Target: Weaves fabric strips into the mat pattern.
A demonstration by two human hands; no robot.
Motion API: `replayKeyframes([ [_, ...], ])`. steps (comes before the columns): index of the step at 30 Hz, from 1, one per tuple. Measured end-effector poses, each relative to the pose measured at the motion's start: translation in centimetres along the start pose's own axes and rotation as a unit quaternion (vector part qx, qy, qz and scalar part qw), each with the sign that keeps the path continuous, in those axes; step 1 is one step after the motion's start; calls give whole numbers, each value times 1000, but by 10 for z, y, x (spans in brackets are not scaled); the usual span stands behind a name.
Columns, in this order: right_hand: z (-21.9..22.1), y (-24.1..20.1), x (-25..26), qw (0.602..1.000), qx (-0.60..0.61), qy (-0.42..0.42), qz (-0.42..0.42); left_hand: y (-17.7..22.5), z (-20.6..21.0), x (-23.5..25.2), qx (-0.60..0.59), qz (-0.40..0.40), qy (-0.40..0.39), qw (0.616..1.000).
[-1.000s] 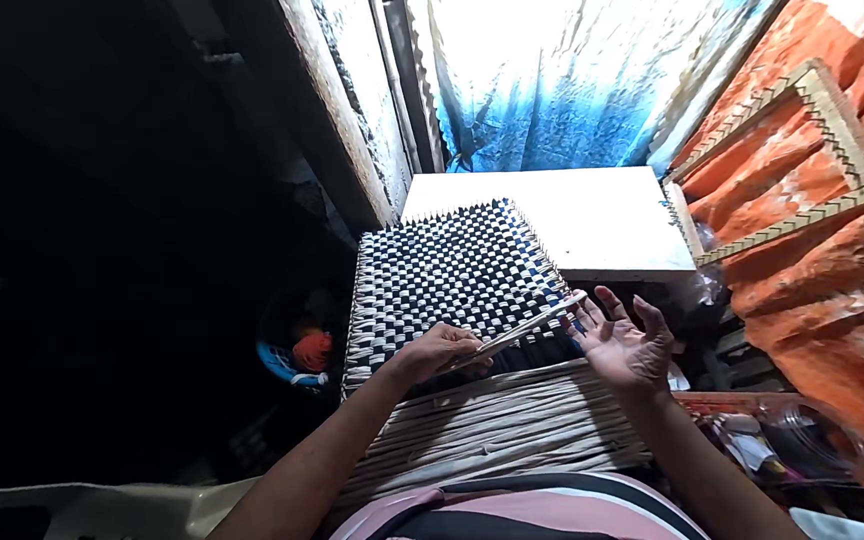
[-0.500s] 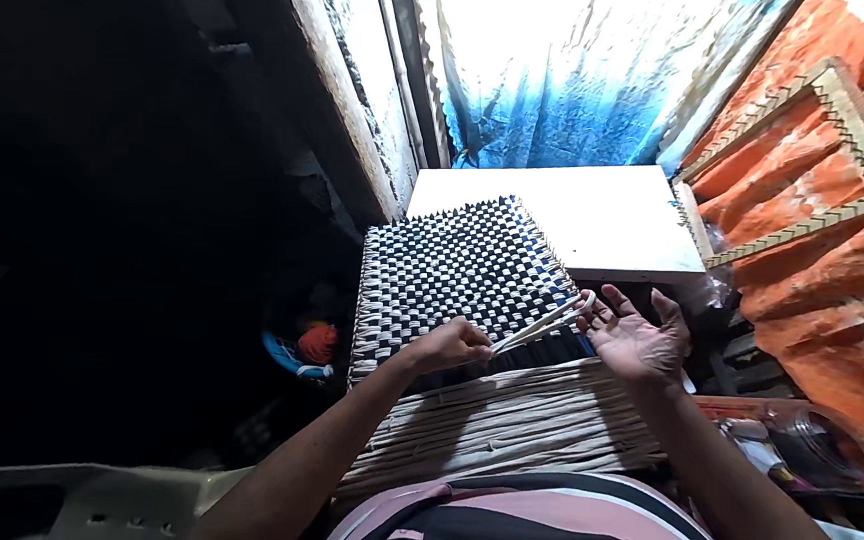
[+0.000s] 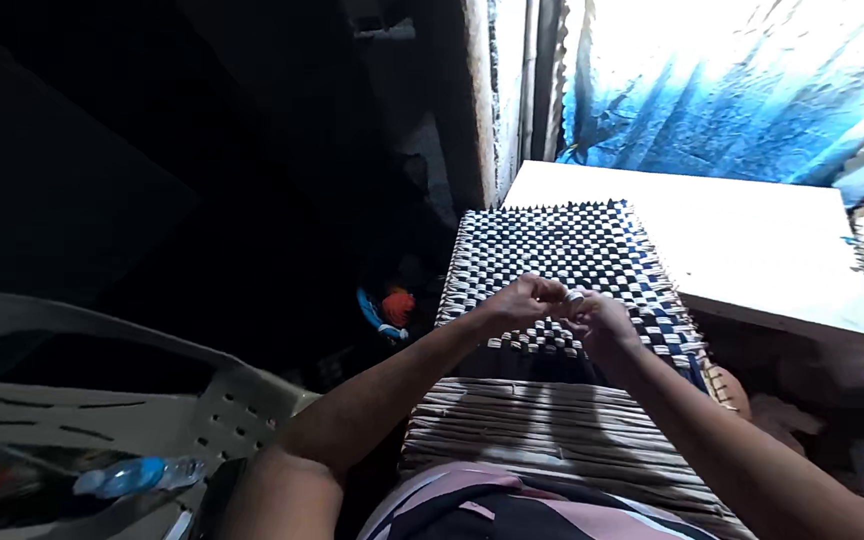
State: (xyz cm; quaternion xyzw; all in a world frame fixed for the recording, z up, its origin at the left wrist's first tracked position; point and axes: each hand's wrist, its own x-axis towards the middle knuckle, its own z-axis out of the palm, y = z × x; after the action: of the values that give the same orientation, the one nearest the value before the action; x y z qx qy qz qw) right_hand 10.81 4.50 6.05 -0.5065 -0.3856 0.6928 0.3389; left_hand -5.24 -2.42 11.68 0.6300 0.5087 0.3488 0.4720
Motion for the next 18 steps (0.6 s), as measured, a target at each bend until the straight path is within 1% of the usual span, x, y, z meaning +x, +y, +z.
replayKeyframes([
  [2,26,19,-9,999,-16,-36,17,2,-5,-3,-11,-7,6,1000],
  [3,37,26,-14,999,-8,-35,13,3,-7,-4,-19,-7,11,1000],
  [6,58,34,-20,999,46,7,-13,4,-15,1,-55,-12,19,998],
  [9,65,41,-27,996,80,37,-10,1,-19,7,-84,-5,20,996],
  [13,56,42,-34,994,92,53,-1,4,-20,8,-69,-2,13,998],
  [16,30,33,-17,989,104,102,-13,6,-23,6,-104,-1,21,994],
  [18,11,28,-10,989,68,128,-9,7,-25,5,-120,-6,31,992],
])
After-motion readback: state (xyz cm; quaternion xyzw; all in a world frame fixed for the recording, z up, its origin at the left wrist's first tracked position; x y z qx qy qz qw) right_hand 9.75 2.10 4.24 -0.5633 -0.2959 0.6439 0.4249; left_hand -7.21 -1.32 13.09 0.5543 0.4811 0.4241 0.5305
